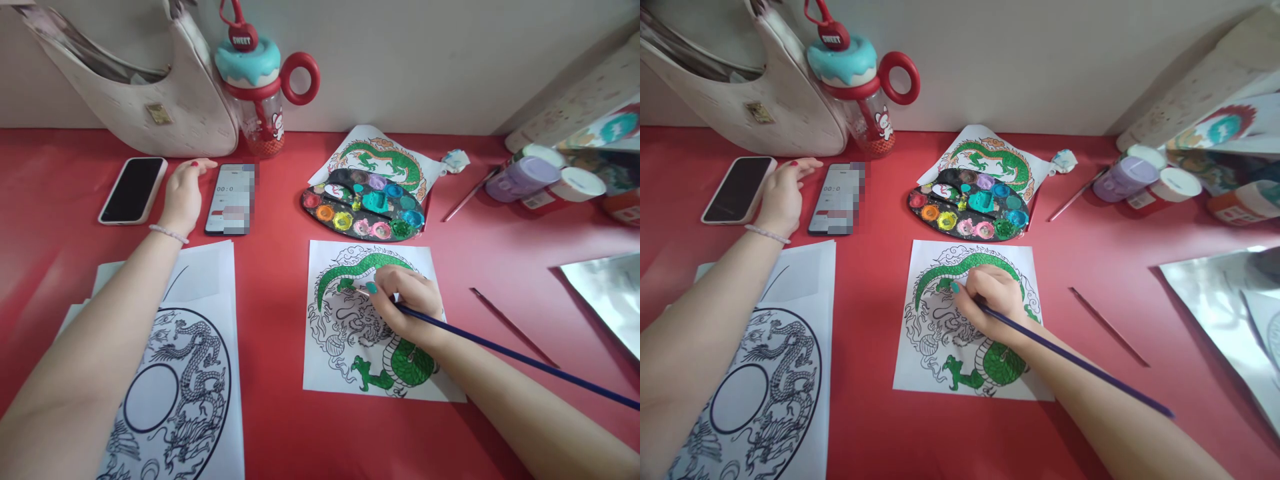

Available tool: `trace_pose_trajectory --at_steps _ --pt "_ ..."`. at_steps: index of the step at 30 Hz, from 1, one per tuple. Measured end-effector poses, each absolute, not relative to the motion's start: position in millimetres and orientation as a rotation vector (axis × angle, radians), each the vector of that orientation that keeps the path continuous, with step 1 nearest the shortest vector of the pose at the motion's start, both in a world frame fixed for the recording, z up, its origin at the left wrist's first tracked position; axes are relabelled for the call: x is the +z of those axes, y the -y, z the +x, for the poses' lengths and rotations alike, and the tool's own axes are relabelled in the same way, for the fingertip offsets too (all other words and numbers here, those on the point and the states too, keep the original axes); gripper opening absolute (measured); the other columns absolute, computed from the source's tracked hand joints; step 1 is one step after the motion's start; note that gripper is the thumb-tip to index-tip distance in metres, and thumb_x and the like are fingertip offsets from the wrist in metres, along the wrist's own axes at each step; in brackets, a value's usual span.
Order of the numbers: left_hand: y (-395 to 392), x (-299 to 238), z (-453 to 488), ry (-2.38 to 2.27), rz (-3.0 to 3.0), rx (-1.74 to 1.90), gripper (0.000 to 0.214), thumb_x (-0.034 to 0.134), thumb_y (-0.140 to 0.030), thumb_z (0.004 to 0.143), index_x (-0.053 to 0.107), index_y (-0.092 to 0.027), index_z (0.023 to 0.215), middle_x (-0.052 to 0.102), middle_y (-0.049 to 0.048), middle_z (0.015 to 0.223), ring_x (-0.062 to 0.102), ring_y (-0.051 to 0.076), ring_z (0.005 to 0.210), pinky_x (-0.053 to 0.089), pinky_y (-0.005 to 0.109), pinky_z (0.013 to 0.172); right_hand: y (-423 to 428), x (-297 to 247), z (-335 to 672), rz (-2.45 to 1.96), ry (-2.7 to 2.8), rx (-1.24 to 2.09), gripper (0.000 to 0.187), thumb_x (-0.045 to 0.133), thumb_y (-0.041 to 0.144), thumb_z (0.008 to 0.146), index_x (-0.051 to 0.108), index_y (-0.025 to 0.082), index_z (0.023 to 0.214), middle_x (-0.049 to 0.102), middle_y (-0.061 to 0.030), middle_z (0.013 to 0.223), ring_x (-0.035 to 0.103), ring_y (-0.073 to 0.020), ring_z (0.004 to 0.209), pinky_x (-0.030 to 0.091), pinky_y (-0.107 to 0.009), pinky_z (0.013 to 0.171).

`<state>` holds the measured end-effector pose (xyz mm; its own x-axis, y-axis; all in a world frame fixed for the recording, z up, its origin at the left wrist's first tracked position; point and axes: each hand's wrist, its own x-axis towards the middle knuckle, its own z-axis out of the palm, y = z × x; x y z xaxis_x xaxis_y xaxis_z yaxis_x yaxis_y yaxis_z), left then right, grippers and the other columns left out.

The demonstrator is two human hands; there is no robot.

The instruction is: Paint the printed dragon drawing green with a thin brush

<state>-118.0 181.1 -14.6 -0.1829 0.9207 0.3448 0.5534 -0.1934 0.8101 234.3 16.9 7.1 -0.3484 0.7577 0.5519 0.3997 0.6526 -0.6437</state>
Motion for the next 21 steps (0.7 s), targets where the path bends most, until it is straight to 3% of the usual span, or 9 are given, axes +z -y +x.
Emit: trace_pose_trajectory --at_steps 21 --pt "-176.7 -7.7 -110.6 -1.712 1.737 1.333 0.034 0.047 -0.019 0.080 0.066 -0.014 0.107 0.066 0.0054 0.109 0.058 0.015 0.100 0.042 0.030 0.097 -17.0 7.4 234.4 -0.908 1.980 0.498 0.032 0.051 0.002 0.079 0.028 0.020 0.066 0.031 0.0055 0.055 0.032 -0.0057 0.051 0.027 -0.022 0.049"
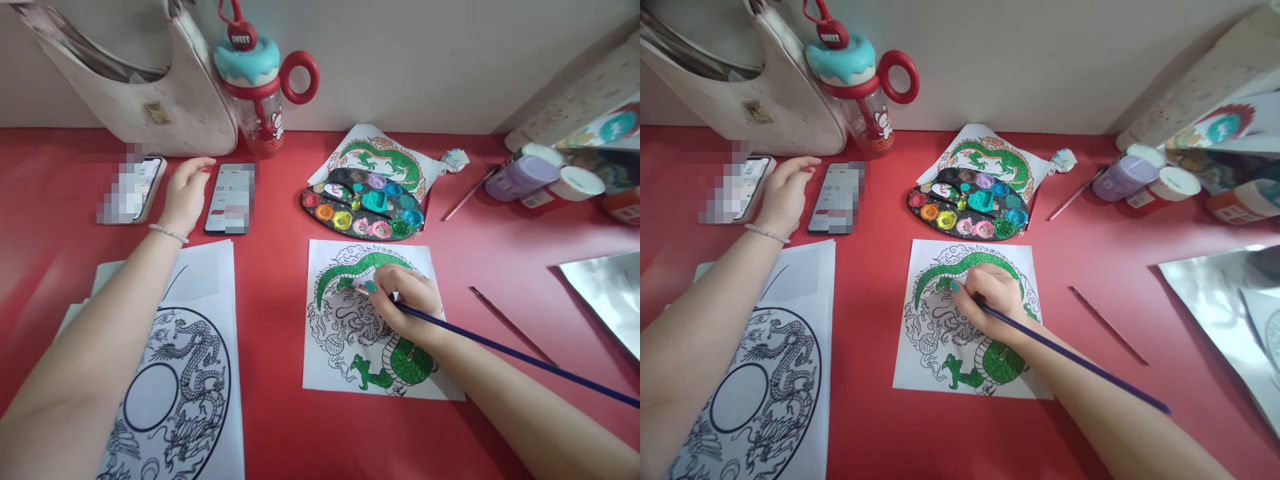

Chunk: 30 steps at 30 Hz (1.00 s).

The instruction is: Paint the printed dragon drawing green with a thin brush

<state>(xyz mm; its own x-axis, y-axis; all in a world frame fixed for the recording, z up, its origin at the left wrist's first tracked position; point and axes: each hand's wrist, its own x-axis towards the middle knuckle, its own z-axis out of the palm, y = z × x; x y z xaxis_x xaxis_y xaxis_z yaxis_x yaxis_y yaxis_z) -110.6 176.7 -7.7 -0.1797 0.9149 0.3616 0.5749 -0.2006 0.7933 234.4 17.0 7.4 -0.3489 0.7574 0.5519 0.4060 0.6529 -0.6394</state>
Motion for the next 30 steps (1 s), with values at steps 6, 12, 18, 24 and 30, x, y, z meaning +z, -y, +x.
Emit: trace_pose_trajectory --at_steps 6,12,18,24,30 --pt "-176.7 -7.6 -110.1 -1.735 1.751 1.313 0.033 0.048 -0.017 0.080 0.066 -0.014 0.107 0.066 0.0058 0.111 0.058 0.015 0.102 0.042 0.032 0.098 -16.7 6.2 234.6 -0.906 1.975 0.508 0.032 0.052 0.001 0.078 0.028 0.020 0.067 0.030 0.0056 0.055 0.031 -0.0056 0.052 0.027 -0.022 0.050" --pt "-177.0 -7.6 -110.4 -1.726 1.735 1.314 0.033 0.049 -0.014 0.080 0.065 -0.014 0.109 0.065 0.0062 0.114 0.058 0.016 0.107 0.043 0.032 0.098 -17.0 5.4 234.8 -0.898 1.972 0.521 0.032 0.052 0.001 0.078 0.028 0.019 0.067 0.030 0.0057 0.056 0.031 -0.0055 0.052 0.027 -0.022 0.050" --pt "-177.8 -9.1 -110.2 -1.711 1.735 1.311 0.033 0.048 -0.013 0.080 0.064 -0.014 0.109 0.065 0.0059 0.115 0.059 0.016 0.108 0.044 0.033 0.099 -16.5 5.6 234.3 -0.908 1.970 0.513 0.032 0.052 0.002 0.079 0.027 0.019 0.067 0.030 0.0057 0.055 0.031 -0.0057 0.051 0.026 -0.022 0.050" --pt "-177.5 -8.2 -110.8 -1.712 1.750 1.301 0.033 0.048 -0.012 0.080 0.064 -0.013 0.109 0.065 0.0061 0.115 0.059 0.016 0.107 0.044 0.034 0.100 -16.8 5.7 234.7 -0.904 1.966 0.507 0.032 0.052 0.002 0.079 0.028 0.019 0.066 0.031 0.0056 0.055 0.032 -0.0058 0.051 0.026 -0.022 0.050" --pt "-177.7 -8.5 -110.1 -1.713 1.749 1.295 0.034 0.048 -0.012 0.080 0.064 -0.013 0.111 0.065 0.0060 0.115 0.059 0.016 0.107 0.044 0.033 0.099 -16.6 6.3 235.0 -0.909 1.971 0.512 0.032 0.051 0.001 0.079 0.028 0.019 0.066 0.031 0.0056 0.055 0.031 -0.0055 0.051 0.026 -0.022 0.050"
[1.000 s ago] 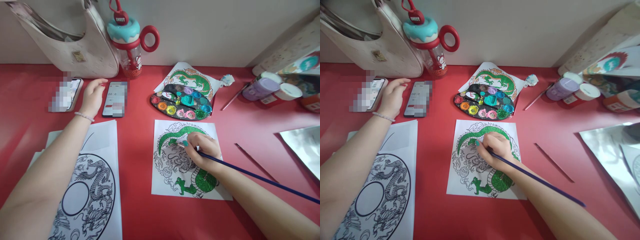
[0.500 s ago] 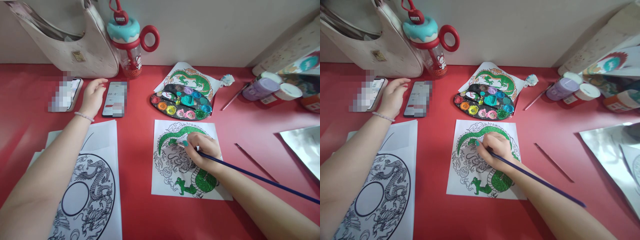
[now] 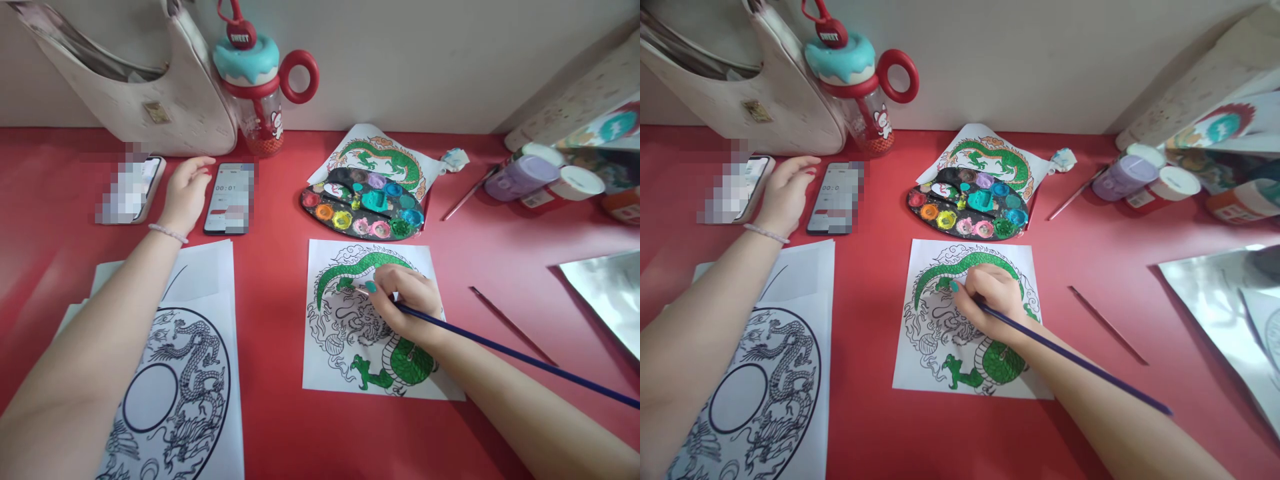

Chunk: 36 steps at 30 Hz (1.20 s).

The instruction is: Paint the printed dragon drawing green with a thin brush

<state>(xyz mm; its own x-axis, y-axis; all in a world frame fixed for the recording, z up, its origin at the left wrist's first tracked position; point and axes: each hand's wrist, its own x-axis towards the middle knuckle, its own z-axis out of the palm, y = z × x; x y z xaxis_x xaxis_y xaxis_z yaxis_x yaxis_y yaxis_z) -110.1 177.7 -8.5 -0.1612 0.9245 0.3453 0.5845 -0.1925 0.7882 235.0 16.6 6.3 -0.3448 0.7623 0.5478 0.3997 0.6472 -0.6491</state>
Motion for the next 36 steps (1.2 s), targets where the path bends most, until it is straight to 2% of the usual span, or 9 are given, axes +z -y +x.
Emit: trace_pose_trajectory --at_steps 8,36 --pt "-178.0 -9.6 -111.5 -1.719 1.751 1.290 0.033 0.048 -0.014 0.080 0.064 -0.015 0.109 0.065 0.0039 0.115 0.059 0.015 0.106 0.044 0.032 0.098 -16.2 6.8 234.2 -0.910 1.977 0.501 0.032 0.051 0.002 0.079 0.029 0.020 0.066 0.032 0.0057 0.055 0.032 -0.0056 0.051 0.027 -0.022 0.050" --pt "-178.4 -10.4 -112.5 -1.699 1.765 1.289 0.034 0.048 -0.015 0.079 0.064 -0.014 0.110 0.064 0.0072 0.116 0.060 0.017 0.106 0.044 0.031 0.098 -16.4 8.2 233.7 -0.911 1.969 0.501 0.031 0.050 0.004 0.079 0.028 0.020 0.064 0.031 0.0058 0.053 0.032 -0.0058 0.050 0.027 -0.022 0.048"
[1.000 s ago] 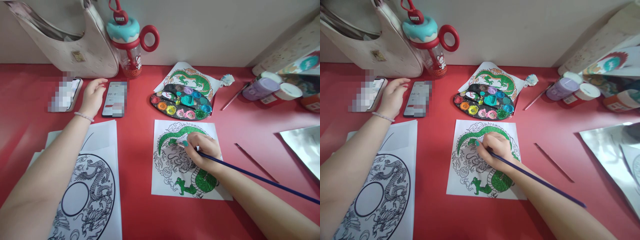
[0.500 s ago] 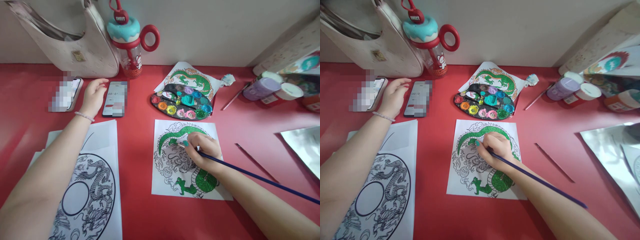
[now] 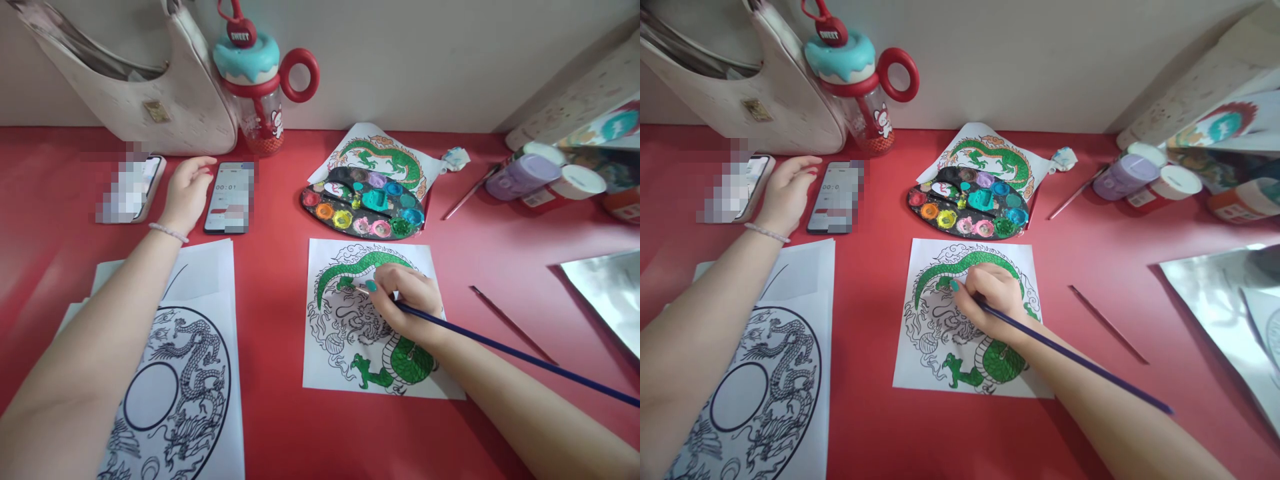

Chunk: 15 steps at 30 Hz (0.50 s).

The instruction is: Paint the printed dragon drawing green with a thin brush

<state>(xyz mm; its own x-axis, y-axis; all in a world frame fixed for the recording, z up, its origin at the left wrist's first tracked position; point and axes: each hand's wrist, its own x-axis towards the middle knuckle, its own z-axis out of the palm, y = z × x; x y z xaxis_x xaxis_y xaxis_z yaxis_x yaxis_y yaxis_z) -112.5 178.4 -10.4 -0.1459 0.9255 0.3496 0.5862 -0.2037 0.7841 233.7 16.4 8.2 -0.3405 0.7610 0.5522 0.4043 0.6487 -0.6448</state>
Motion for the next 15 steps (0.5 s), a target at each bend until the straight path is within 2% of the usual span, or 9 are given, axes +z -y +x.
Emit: trace_pose_trajectory --at_steps 15 --pt "-181.1 -13.3 -114.9 -1.681 1.769 1.276 0.038 0.049 -0.014 0.076 0.064 -0.014 0.110 0.063 0.0085 0.118 0.059 0.019 0.109 0.044 0.033 0.099 -16.4 7.6 233.8 -0.932 1.979 0.476 0.032 0.050 0.005 0.080 0.027 0.020 0.064 0.032 0.0058 0.053 0.033 -0.0057 0.050 0.029 -0.022 0.047"
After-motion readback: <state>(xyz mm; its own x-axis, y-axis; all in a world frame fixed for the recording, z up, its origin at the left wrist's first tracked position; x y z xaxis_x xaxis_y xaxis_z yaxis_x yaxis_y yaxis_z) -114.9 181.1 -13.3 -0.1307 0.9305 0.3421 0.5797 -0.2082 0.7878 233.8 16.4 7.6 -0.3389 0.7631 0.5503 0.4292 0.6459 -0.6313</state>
